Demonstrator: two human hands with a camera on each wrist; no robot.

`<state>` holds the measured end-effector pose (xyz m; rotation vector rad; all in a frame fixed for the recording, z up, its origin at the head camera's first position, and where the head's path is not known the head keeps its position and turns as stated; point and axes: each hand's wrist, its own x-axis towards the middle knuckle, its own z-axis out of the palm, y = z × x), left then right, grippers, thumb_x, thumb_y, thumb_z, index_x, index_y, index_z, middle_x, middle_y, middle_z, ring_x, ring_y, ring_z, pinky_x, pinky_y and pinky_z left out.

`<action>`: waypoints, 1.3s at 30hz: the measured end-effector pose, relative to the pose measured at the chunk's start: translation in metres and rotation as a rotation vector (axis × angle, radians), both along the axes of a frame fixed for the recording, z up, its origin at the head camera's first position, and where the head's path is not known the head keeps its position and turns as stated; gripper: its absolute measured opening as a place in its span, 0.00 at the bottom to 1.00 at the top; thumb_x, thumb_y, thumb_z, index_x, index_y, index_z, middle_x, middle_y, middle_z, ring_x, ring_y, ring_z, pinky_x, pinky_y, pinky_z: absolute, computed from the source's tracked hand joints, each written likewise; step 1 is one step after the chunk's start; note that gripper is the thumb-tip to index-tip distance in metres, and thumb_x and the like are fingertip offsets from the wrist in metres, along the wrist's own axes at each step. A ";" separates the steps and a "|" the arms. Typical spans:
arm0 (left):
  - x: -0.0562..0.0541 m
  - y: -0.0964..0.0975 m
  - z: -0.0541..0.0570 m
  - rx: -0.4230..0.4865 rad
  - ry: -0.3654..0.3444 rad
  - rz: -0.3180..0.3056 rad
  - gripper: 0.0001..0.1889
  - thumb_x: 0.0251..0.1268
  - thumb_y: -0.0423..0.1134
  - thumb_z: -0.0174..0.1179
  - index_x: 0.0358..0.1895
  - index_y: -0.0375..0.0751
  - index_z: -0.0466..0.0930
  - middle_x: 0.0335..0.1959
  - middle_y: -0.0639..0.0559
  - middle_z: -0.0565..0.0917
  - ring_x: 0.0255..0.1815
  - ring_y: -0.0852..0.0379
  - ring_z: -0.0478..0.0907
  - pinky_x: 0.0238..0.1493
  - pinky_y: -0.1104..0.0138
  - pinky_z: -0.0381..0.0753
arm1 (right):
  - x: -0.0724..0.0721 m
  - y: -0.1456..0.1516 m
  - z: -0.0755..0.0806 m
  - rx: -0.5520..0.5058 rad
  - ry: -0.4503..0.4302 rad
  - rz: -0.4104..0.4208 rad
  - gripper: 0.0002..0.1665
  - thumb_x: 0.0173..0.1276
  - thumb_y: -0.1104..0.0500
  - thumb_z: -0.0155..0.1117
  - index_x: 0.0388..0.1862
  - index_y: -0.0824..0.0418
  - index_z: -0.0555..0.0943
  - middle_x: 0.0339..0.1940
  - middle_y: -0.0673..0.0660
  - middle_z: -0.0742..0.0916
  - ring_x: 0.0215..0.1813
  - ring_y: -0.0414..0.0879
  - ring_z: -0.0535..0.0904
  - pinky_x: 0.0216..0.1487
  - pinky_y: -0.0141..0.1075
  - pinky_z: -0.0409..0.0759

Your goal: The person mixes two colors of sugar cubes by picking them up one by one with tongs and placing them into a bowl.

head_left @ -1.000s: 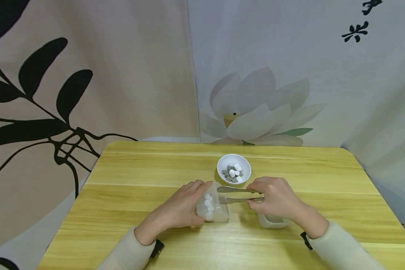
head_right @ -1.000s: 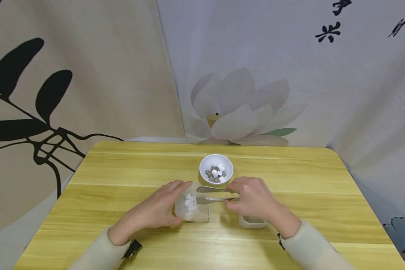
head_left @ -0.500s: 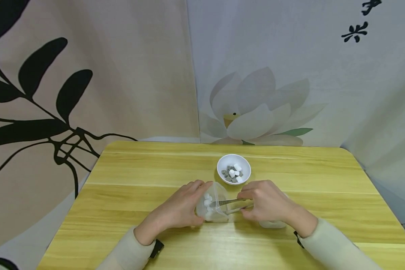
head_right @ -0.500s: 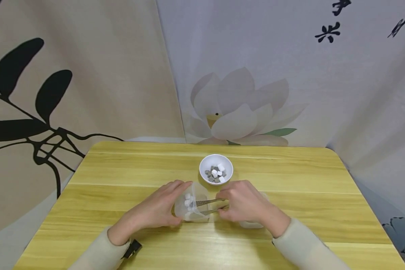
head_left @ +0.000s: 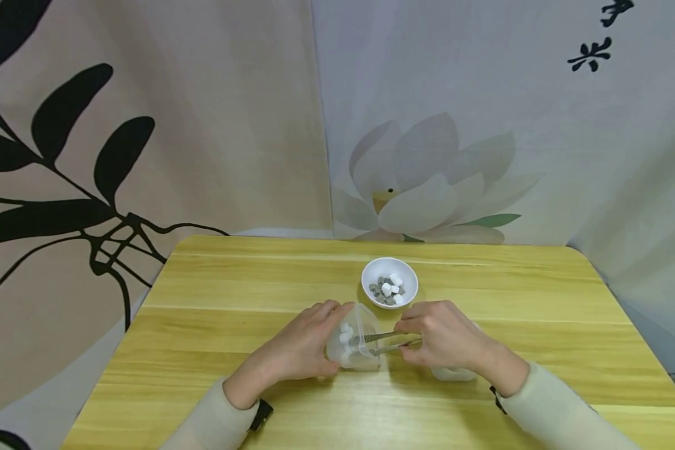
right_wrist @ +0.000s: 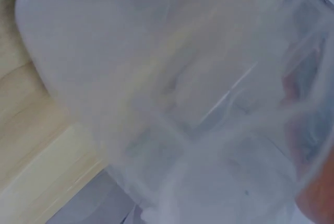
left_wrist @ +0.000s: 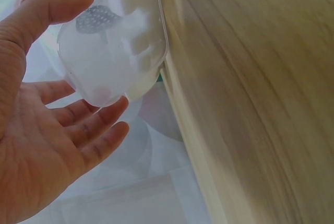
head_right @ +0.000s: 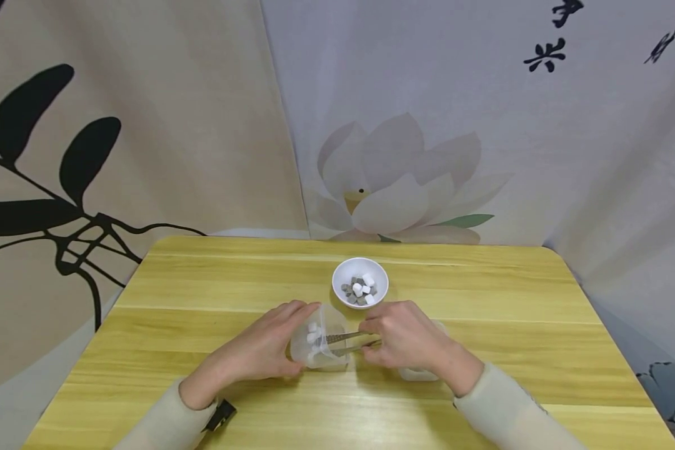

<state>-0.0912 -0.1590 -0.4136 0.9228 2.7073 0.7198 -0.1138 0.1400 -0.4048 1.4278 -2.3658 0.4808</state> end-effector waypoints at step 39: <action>0.000 0.000 -0.001 0.016 0.005 -0.013 0.56 0.46 0.38 0.79 0.82 0.41 0.59 0.66 0.48 0.73 0.62 0.50 0.73 0.66 0.51 0.75 | -0.003 0.001 0.009 0.061 -0.161 0.014 0.07 0.50 0.61 0.75 0.31 0.53 0.91 0.28 0.42 0.86 0.26 0.27 0.68 0.26 0.22 0.70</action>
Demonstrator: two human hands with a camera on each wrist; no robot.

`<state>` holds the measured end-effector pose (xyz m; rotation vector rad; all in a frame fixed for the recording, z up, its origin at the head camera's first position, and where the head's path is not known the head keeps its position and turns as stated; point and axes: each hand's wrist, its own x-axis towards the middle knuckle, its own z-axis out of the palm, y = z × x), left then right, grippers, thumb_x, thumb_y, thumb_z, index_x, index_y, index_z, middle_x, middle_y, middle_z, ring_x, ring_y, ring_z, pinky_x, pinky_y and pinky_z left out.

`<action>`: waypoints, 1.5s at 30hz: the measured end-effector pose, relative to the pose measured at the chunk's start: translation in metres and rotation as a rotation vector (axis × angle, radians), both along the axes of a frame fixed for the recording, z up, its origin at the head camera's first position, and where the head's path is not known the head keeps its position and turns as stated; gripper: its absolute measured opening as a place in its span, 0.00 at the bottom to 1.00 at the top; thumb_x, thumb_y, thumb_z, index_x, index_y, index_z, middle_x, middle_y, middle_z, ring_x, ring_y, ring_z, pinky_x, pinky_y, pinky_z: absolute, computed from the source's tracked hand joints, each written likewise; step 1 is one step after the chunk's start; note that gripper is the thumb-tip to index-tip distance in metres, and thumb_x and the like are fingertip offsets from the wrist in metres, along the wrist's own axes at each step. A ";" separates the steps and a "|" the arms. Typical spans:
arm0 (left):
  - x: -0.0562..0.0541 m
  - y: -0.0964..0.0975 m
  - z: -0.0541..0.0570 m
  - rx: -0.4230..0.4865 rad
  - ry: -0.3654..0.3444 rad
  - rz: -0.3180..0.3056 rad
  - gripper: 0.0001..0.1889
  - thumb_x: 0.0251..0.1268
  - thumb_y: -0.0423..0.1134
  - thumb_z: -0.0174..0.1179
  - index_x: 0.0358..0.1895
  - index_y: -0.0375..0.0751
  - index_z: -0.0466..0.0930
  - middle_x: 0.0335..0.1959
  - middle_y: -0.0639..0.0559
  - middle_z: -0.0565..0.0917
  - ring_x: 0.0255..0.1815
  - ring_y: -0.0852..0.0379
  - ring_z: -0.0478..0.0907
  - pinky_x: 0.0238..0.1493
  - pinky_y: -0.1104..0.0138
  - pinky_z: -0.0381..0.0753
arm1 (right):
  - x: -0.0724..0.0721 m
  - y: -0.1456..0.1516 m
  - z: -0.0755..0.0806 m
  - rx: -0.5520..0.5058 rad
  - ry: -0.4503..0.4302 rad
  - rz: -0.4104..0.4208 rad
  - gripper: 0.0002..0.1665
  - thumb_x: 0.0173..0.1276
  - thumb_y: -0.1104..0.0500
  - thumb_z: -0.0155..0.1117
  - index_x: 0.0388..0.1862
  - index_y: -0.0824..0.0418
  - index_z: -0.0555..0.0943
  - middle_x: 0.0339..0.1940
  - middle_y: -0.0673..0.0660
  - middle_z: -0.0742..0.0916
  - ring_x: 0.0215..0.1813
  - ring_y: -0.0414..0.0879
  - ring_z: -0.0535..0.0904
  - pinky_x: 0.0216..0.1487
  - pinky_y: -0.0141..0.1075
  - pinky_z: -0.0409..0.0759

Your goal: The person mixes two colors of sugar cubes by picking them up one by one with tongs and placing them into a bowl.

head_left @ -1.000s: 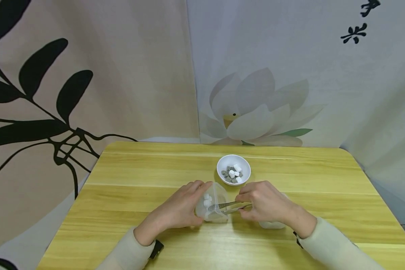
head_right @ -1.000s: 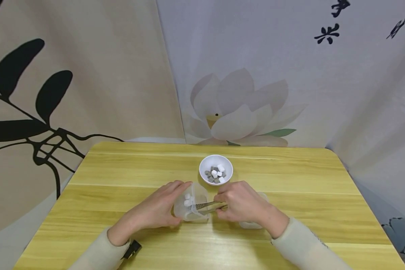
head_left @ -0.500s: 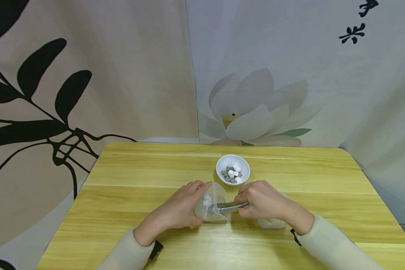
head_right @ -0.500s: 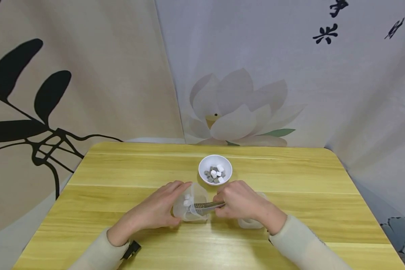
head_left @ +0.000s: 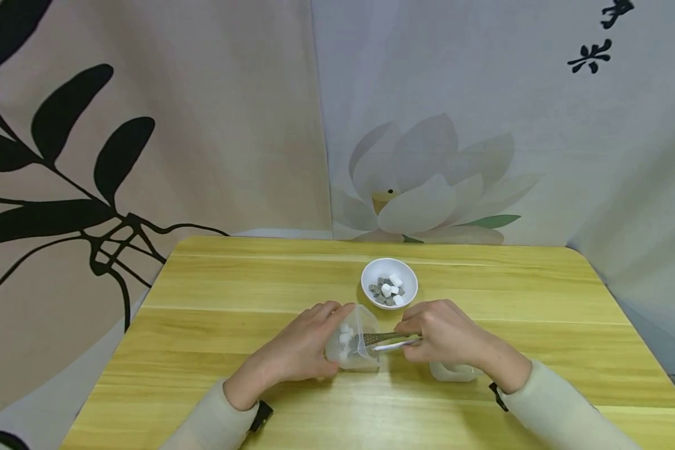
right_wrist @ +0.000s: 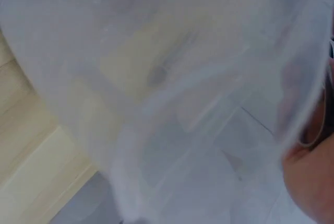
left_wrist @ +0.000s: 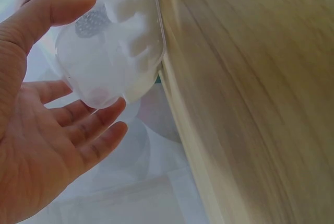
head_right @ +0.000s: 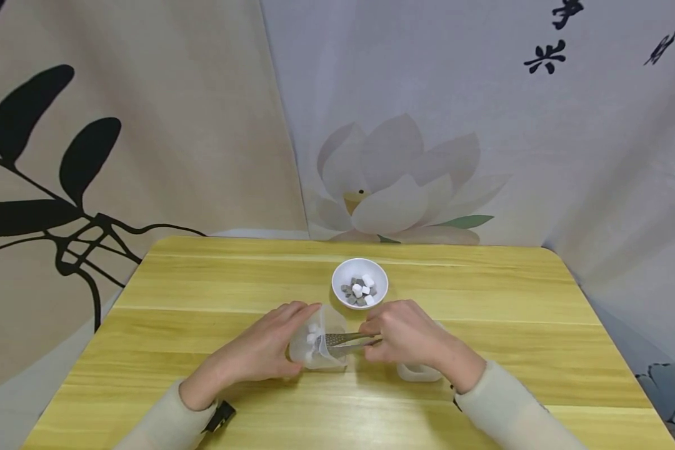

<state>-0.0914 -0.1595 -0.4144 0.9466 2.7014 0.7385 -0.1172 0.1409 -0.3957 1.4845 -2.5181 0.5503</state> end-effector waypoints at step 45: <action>0.001 0.001 0.000 -0.007 0.019 0.003 0.56 0.46 0.39 0.79 0.82 0.41 0.59 0.67 0.46 0.74 0.65 0.47 0.72 0.69 0.50 0.73 | -0.026 0.065 0.017 -0.239 0.215 -0.219 0.11 0.51 0.62 0.74 0.36 0.61 0.93 0.33 0.51 0.91 0.28 0.43 0.85 0.23 0.32 0.79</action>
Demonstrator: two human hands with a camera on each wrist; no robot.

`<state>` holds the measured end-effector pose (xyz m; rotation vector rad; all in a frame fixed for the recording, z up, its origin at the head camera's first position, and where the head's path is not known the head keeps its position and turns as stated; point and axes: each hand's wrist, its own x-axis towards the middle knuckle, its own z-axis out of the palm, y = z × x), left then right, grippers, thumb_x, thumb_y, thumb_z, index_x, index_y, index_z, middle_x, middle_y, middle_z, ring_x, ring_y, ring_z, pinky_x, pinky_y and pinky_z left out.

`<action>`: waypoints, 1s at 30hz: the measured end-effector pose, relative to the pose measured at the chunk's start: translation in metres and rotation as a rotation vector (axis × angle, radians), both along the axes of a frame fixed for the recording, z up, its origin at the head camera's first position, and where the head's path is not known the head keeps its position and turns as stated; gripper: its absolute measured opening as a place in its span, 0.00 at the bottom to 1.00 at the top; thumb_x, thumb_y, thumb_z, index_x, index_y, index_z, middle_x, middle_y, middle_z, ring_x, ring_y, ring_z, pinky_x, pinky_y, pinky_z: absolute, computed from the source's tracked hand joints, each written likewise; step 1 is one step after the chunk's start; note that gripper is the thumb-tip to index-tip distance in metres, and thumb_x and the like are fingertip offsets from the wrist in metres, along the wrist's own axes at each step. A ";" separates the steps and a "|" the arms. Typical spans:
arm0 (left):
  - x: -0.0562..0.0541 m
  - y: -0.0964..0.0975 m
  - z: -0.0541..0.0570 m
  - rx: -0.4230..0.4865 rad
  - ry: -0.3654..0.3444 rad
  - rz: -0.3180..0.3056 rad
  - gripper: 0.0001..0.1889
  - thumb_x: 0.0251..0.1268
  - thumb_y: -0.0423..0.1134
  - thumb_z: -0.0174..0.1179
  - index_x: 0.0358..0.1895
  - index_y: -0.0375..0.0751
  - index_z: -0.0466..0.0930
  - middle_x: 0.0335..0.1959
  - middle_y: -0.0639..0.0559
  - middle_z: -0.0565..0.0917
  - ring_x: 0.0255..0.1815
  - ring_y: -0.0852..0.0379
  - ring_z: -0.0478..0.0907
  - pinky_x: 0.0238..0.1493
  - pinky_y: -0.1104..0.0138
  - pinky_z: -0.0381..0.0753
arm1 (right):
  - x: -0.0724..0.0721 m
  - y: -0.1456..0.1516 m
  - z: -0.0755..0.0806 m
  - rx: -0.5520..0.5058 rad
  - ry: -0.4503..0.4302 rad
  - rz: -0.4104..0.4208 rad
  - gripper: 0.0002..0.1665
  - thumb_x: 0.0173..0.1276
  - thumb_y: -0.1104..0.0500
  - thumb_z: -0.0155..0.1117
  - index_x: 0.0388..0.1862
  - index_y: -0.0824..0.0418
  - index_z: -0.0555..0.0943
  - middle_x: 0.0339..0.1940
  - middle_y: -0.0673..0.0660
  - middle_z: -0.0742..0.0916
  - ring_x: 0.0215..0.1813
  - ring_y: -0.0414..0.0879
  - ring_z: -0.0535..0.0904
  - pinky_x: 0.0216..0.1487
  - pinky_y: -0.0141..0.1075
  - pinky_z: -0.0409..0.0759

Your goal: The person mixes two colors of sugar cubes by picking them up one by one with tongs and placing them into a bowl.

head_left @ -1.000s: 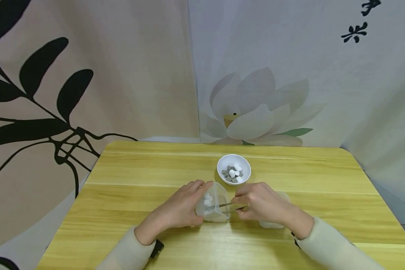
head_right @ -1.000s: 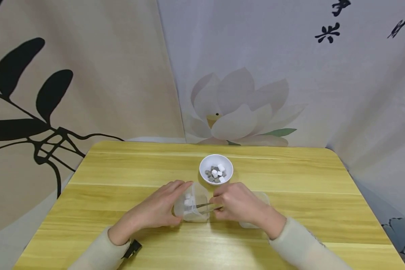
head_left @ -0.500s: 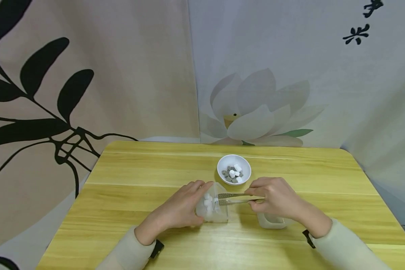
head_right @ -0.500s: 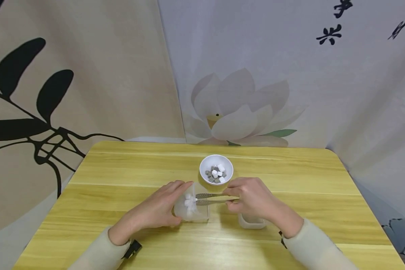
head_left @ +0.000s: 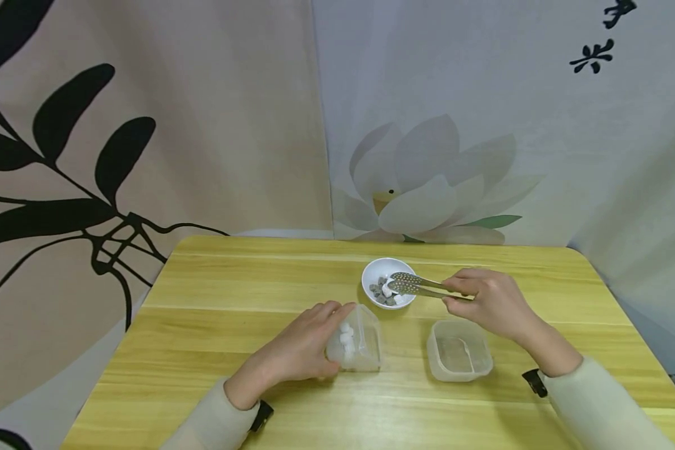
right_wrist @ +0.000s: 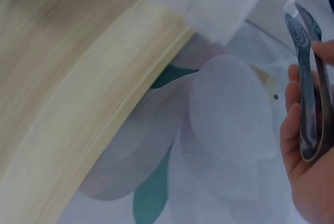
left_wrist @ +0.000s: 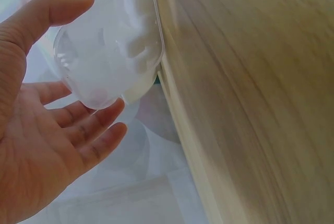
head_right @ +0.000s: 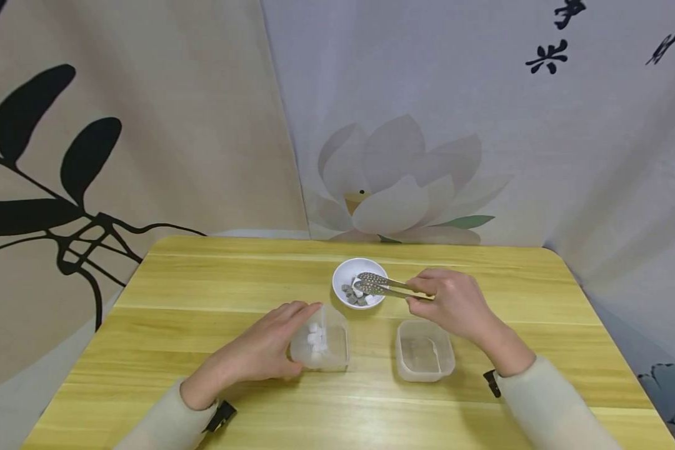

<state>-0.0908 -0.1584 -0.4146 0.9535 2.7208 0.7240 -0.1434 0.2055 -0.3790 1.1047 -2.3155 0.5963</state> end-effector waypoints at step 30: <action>0.000 0.000 -0.001 -0.005 -0.005 -0.003 0.56 0.47 0.40 0.80 0.82 0.40 0.58 0.67 0.45 0.73 0.66 0.47 0.72 0.70 0.50 0.72 | 0.013 0.004 -0.011 0.055 -0.135 -0.014 0.17 0.45 0.60 0.80 0.39 0.56 0.92 0.36 0.45 0.91 0.33 0.39 0.85 0.30 0.30 0.79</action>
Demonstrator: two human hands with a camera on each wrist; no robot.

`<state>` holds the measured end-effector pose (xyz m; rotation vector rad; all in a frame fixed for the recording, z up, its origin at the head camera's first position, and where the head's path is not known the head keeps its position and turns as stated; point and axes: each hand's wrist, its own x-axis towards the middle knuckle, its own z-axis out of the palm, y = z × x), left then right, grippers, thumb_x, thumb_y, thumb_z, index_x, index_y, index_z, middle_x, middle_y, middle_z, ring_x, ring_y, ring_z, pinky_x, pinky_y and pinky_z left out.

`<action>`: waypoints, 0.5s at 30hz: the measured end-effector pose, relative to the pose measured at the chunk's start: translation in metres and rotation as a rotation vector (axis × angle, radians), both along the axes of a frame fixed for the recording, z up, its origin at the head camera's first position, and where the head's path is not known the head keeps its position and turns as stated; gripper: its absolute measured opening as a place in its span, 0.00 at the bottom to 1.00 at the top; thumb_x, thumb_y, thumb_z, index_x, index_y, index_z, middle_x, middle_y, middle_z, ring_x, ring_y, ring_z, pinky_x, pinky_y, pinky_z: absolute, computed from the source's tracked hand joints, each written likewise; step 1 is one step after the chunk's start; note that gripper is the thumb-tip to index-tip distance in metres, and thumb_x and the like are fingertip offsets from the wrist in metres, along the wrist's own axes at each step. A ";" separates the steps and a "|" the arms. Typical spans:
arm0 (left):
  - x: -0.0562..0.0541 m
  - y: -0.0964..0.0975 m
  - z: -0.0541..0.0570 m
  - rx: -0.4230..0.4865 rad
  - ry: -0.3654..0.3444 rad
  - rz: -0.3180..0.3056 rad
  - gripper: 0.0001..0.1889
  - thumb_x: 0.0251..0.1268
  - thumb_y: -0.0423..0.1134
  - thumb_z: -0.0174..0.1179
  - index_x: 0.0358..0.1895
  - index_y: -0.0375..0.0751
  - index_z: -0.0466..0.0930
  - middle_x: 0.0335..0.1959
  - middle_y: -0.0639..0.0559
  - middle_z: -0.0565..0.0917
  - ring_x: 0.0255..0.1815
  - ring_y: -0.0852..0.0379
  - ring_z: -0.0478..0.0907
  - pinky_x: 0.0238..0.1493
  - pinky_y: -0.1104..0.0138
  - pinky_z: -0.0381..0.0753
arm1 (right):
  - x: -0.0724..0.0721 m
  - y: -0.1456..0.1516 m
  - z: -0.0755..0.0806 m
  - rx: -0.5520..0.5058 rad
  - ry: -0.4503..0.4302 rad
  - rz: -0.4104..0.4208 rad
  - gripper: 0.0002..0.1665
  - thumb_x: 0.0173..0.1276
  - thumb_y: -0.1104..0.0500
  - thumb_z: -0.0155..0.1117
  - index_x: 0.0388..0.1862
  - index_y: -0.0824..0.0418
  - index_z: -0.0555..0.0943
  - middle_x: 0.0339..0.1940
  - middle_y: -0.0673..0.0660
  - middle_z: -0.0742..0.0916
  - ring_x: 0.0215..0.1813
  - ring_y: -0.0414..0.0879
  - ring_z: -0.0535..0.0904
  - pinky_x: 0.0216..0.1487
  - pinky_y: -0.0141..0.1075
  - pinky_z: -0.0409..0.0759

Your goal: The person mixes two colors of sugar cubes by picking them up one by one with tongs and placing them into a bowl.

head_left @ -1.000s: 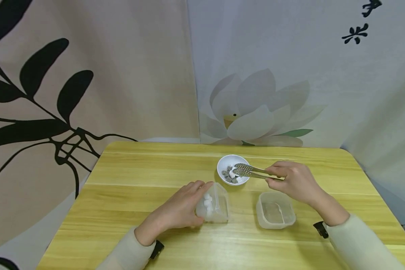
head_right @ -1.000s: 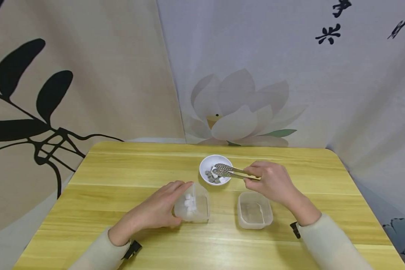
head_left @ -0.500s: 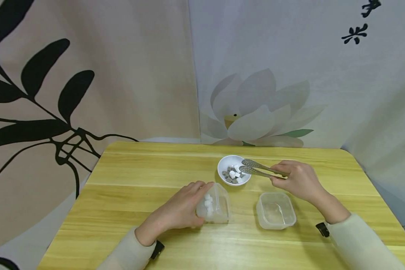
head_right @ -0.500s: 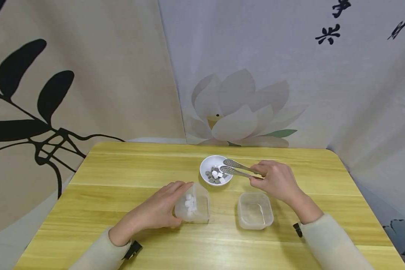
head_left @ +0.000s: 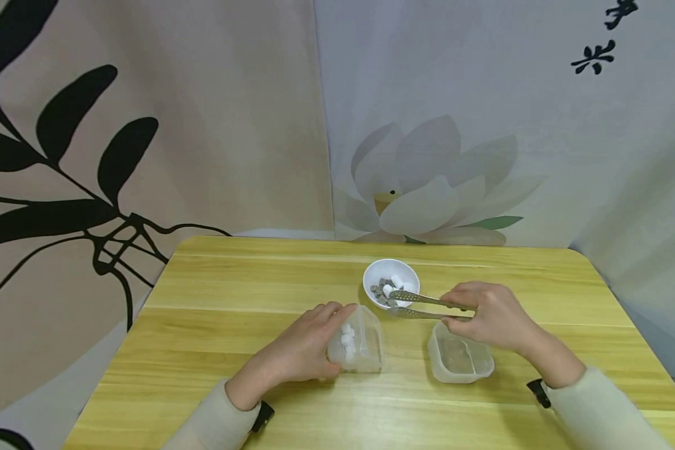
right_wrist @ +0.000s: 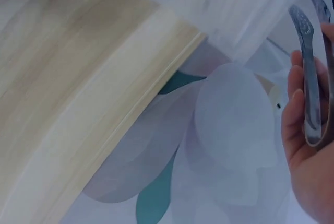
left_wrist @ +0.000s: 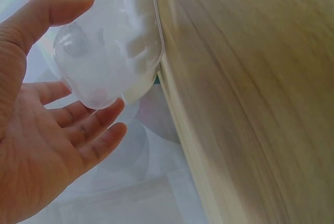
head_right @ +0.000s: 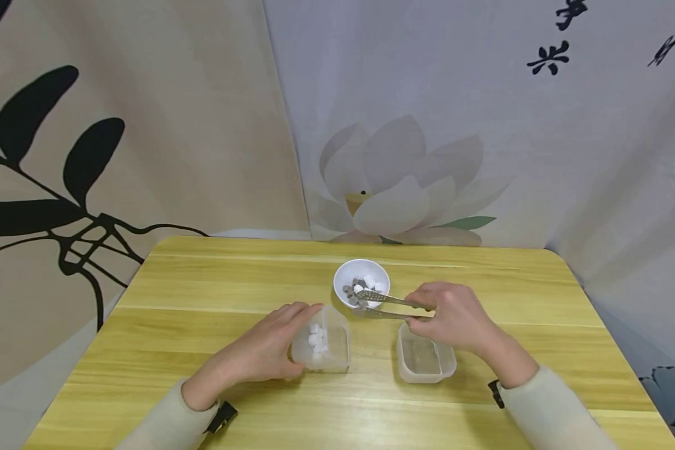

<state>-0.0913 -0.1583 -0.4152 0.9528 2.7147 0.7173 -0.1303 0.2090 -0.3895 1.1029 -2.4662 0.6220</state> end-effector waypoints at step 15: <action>0.000 0.001 0.000 -0.005 -0.001 -0.001 0.56 0.48 0.40 0.80 0.82 0.40 0.58 0.67 0.45 0.73 0.66 0.47 0.72 0.70 0.50 0.72 | 0.013 -0.040 -0.005 0.050 0.040 0.130 0.15 0.45 0.59 0.82 0.36 0.59 0.92 0.34 0.47 0.90 0.31 0.37 0.84 0.27 0.30 0.80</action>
